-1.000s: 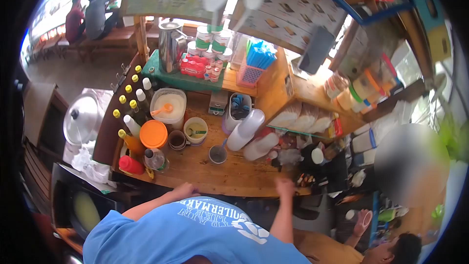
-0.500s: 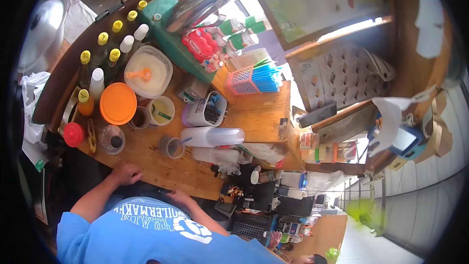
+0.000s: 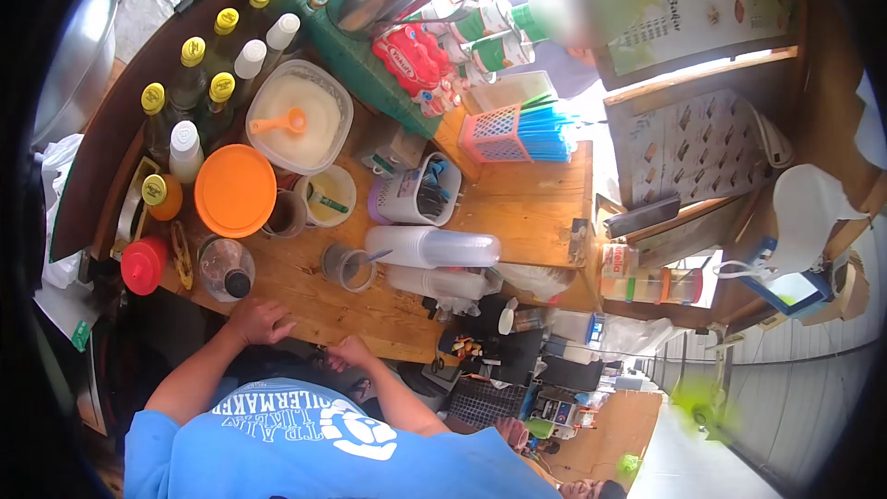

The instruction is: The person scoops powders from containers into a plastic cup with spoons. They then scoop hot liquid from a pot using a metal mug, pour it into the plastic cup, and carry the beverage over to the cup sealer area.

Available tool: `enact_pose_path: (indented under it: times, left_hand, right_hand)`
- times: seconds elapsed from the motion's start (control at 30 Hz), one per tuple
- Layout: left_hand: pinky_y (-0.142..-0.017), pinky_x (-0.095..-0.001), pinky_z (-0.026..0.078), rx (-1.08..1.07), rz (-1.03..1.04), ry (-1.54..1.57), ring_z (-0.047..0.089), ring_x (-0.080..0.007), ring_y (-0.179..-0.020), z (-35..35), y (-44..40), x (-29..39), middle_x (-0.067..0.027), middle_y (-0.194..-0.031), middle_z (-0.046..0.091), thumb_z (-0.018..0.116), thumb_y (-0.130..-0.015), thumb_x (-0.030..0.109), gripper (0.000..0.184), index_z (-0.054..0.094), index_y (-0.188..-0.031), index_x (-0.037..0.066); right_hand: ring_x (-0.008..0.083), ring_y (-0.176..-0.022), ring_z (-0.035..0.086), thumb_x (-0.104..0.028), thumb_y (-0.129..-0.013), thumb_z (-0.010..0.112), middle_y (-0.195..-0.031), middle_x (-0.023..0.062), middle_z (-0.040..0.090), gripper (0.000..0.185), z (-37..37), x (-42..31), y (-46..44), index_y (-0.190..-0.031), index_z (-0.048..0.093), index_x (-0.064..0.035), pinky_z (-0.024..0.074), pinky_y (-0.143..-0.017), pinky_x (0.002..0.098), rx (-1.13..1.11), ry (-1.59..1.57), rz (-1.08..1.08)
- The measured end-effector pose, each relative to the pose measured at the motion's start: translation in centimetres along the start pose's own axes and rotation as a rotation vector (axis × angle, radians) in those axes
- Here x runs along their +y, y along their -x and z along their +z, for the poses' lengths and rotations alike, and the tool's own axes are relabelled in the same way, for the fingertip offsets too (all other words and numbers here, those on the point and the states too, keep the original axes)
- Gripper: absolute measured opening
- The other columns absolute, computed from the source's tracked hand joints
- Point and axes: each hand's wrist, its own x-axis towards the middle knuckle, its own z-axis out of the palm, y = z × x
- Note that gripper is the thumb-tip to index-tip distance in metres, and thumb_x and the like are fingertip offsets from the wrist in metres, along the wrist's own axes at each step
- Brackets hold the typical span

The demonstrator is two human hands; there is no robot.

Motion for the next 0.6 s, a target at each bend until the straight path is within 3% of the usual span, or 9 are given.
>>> enact_pose_path:
  times: [0.07, 0.27, 0.6]
  left_hand:
    - [-0.06, -0.0395, 0.054, 0.072, -0.006, 0.014, 0.066, -0.0289, -0.066, -0.5, -0.2, 0.5, -0.007, -0.079, 0.068, 0.076, -0.076, 0.032, 0.024, 0.07, -0.083, 0.01]
    - [-0.063, -0.0389, 0.052, 0.158, 0.07, -0.038, 0.064, -0.0279, -0.074, 0.2, -0.4, 0.4, -0.0067, -0.077, 0.063, 0.075, -0.075, 0.034, 0.026, 0.066, -0.078, 0.01]
    - [-0.065, -0.0401, 0.051, 0.109, 0.082, -0.177, 0.06, -0.0302, -0.075, 0.1, -0.9, 2.1, -0.0096, -0.077, 0.061, 0.076, -0.073, 0.025, 0.022, 0.064, -0.077, 0.007]
  right_hand:
    - [0.0206, -0.054, 0.069, -0.03, -0.089, 0.07, -0.068, 0.0135, 0.071, 0.035, -0.4, -0.4, -0.2, -0.075, 0.071, 0.0028, 0.0544, -0.049, 0.03, -0.04, 0.076, 0.122]
    - [0.0172, -0.053, 0.068, -0.035, -0.087, 0.071, -0.066, 0.01, 0.071, 0.037, 0.0, -2.6, 1.5, -0.074, 0.072, -0.0009, 0.0492, -0.046, 0.0253, -0.025, 0.147, 0.098]
    - [0.0167, -0.051, 0.067, -0.037, -0.087, 0.073, -0.066, 0.0086, 0.071, 0.037, 0.3, -2.3, 1.4, -0.078, 0.071, -0.0018, 0.051, -0.044, 0.0274, -0.048, 0.128, 0.053]
